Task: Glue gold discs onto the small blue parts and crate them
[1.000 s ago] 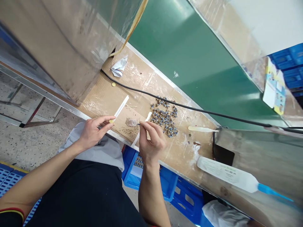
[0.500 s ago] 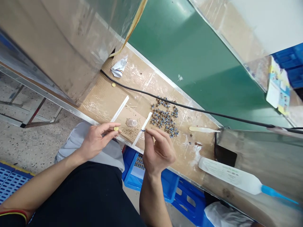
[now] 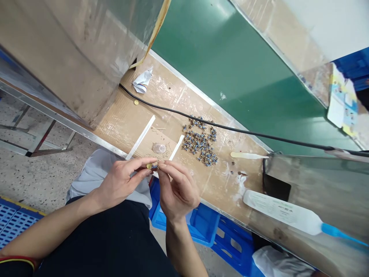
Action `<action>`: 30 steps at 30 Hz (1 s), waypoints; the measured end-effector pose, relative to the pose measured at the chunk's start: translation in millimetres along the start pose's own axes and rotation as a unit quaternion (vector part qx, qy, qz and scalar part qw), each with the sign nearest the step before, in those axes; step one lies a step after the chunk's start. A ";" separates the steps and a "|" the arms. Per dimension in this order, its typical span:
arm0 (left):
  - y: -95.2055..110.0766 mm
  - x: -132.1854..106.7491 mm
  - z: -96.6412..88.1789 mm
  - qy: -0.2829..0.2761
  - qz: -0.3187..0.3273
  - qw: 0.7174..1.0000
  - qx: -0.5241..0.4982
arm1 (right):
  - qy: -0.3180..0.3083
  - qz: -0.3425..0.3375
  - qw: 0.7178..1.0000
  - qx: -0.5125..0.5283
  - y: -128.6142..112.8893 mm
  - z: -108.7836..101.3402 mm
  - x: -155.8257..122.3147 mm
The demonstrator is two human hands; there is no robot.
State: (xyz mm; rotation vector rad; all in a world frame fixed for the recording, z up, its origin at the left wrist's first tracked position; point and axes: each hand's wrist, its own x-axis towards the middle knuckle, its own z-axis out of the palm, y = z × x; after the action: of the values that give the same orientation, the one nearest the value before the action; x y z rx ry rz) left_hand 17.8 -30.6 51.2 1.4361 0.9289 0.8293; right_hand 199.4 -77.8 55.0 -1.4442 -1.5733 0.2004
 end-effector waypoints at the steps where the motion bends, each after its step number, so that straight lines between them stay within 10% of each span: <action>1: 1.0 -0.1 -0.1 0.001 0.000 1.000 0.004 | 0.001 -0.001 1.000 -0.002 -0.4 -0.1 0.2; 30: 14.2 -10.9 -1.9 -0.007 0.087 0.983 0.163 | -0.029 -0.102 0.993 -0.041 -8.8 -6.1 -1.2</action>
State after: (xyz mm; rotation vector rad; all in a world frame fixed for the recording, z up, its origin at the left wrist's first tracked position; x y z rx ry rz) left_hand 12.5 -39.7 65.7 1.8256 0.9684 0.8194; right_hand 197.6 -84.1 63.5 -1.3387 -1.7820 0.0571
